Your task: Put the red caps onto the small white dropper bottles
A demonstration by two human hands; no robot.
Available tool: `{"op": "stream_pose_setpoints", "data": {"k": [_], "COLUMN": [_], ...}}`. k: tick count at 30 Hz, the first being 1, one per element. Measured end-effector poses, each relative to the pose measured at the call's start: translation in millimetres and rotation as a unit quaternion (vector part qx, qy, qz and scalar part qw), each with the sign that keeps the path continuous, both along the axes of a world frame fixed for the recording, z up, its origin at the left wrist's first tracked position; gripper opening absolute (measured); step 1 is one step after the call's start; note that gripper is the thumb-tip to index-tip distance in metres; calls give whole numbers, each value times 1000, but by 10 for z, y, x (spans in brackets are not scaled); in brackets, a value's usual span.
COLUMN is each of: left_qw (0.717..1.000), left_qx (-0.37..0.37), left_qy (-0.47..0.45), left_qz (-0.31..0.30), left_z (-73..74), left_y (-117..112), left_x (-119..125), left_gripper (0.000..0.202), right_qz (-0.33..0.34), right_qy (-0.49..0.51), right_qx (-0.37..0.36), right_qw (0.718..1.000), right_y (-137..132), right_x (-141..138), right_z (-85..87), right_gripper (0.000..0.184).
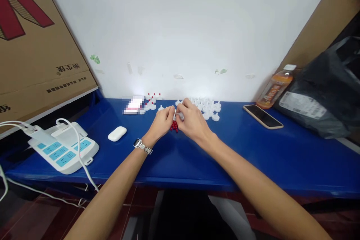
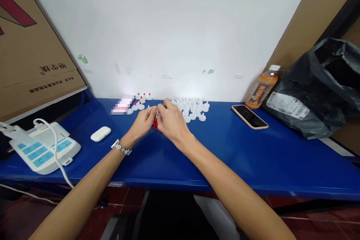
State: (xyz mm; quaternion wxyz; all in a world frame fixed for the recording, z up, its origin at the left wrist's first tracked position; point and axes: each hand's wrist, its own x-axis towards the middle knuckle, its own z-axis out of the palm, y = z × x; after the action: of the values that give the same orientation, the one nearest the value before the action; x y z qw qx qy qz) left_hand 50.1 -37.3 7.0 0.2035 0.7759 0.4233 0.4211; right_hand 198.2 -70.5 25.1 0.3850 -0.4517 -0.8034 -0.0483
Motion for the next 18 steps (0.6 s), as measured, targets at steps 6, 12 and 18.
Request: {"op": "stream_pose_setpoints", "data": {"k": [6,12,18], "left_qw": [999,1000,996], "left_qx": [1,20,6], "left_qy": [-29,3,70], "left_qz": [15,-1,-58], "left_z": [-4,20,45], "left_y": [15,-33,-94], "left_x": [-20,-48,-89], "left_gripper": [40,40,37], "right_qz": [7,131,167], "right_qy": [87,298,336], "right_qx": [-21,-425,-445], "right_qw": [996,845,813], "right_y": [55,198,197], "right_x": [-33,201,323], "right_z": [-14,57,33], "right_gripper": [11,9,11]}}
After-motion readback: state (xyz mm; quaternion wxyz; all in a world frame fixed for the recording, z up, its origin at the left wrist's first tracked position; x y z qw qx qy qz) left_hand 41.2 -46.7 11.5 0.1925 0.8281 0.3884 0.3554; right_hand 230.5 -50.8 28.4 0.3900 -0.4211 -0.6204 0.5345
